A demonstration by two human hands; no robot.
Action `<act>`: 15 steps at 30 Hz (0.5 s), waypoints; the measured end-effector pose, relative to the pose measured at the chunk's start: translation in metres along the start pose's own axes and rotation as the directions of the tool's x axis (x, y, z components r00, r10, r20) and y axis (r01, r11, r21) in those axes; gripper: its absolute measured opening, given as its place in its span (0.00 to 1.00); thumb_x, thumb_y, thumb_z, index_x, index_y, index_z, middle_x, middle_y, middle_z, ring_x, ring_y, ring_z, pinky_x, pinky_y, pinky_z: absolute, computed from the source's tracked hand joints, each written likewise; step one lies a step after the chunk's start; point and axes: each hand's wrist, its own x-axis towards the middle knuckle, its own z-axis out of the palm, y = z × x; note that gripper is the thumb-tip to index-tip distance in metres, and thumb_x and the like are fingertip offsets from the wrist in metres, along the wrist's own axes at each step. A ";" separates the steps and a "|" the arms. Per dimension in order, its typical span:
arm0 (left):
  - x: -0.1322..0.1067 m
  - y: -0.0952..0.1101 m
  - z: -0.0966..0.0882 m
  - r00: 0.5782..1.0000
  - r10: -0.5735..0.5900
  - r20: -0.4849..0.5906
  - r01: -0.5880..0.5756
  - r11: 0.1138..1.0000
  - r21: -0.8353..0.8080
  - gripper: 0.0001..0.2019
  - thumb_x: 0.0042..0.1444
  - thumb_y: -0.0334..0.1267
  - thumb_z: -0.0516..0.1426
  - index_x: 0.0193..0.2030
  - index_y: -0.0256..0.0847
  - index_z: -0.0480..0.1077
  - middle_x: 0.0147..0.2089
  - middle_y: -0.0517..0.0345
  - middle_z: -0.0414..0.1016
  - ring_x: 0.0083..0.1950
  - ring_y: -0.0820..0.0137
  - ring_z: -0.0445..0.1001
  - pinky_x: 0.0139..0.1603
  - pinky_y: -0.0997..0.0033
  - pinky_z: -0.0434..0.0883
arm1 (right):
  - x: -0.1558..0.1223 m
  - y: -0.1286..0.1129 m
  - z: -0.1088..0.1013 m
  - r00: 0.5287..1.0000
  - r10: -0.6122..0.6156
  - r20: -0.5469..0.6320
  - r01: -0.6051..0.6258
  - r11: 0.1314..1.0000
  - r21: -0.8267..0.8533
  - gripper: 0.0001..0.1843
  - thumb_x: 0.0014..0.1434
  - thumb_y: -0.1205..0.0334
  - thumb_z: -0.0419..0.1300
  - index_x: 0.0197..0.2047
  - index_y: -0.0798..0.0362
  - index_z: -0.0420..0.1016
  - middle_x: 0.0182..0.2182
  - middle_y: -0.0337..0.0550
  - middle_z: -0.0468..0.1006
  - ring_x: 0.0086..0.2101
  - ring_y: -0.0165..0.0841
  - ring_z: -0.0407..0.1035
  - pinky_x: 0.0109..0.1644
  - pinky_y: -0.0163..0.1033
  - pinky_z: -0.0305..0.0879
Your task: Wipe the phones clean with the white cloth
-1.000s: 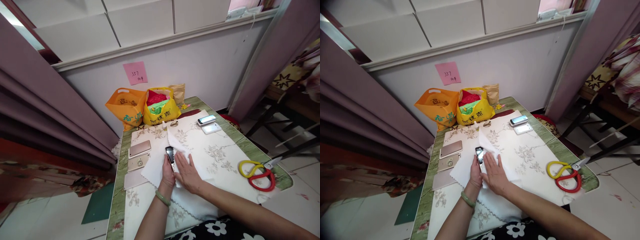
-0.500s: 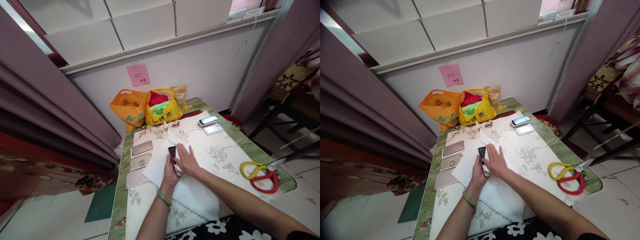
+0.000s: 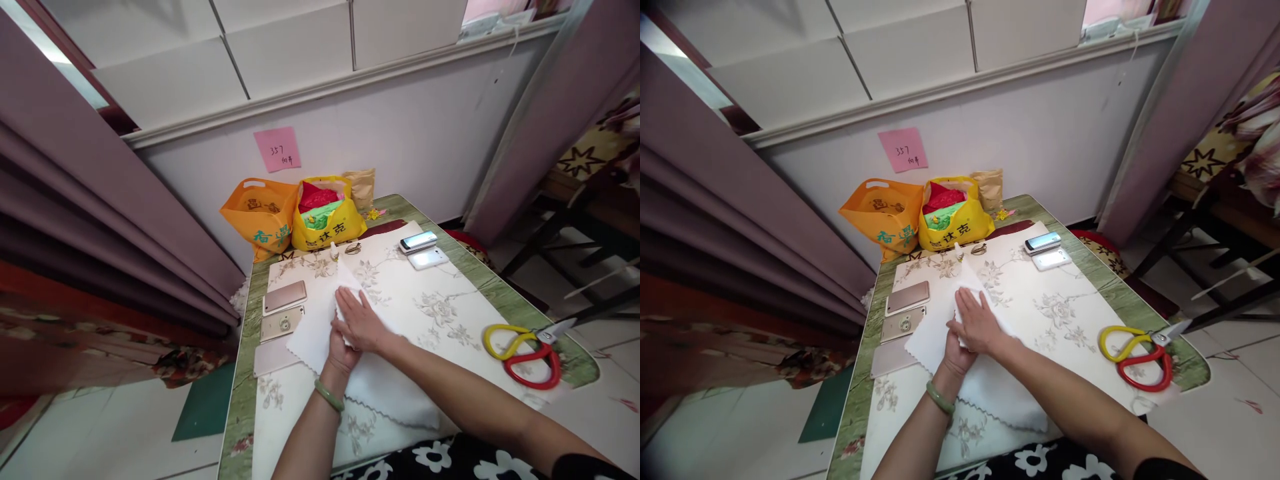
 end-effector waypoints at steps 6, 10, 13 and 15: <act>0.008 0.005 0.020 0.995 -0.042 0.089 0.055 0.988 -0.146 0.23 0.65 0.49 0.48 0.57 0.39 0.71 0.58 0.51 0.74 0.64 0.61 0.66 0.68 0.59 0.58 | -0.022 0.020 0.006 0.984 0.174 -0.042 -0.176 0.983 -0.058 0.37 0.69 0.48 0.40 0.72 0.64 0.39 0.69 0.57 0.48 0.68 0.44 0.41 0.68 0.61 0.34; 0.007 0.004 0.013 1.000 -0.009 -0.027 0.005 0.991 -0.135 0.21 0.64 0.48 0.50 0.52 0.36 0.74 0.51 0.50 0.78 0.61 0.64 0.70 0.67 0.64 0.60 | -0.061 0.004 0.006 0.993 0.054 -0.103 -0.067 0.989 -0.128 0.38 0.68 0.50 0.43 0.72 0.63 0.35 0.69 0.57 0.46 0.68 0.47 0.40 0.68 0.63 0.27; 0.008 0.002 0.004 0.993 0.048 -0.108 -0.060 0.992 -0.112 0.17 0.64 0.45 0.51 0.49 0.37 0.75 0.48 0.52 0.79 0.60 0.66 0.71 0.65 0.67 0.62 | -0.066 -0.008 0.003 0.994 -0.083 -0.076 0.072 0.988 -0.133 0.40 0.67 0.47 0.45 0.72 0.62 0.35 0.70 0.55 0.43 0.68 0.47 0.39 0.69 0.61 0.26; 0.009 0.001 0.001 0.991 0.085 -0.103 -0.096 0.990 -0.108 0.17 0.66 0.43 0.48 0.50 0.40 0.75 0.50 0.54 0.78 0.61 0.67 0.70 0.65 0.69 0.62 | -0.056 -0.010 0.001 0.986 -0.159 -0.040 0.154 0.982 -0.110 0.40 0.67 0.46 0.45 0.72 0.61 0.37 0.70 0.55 0.44 0.68 0.45 0.39 0.69 0.60 0.27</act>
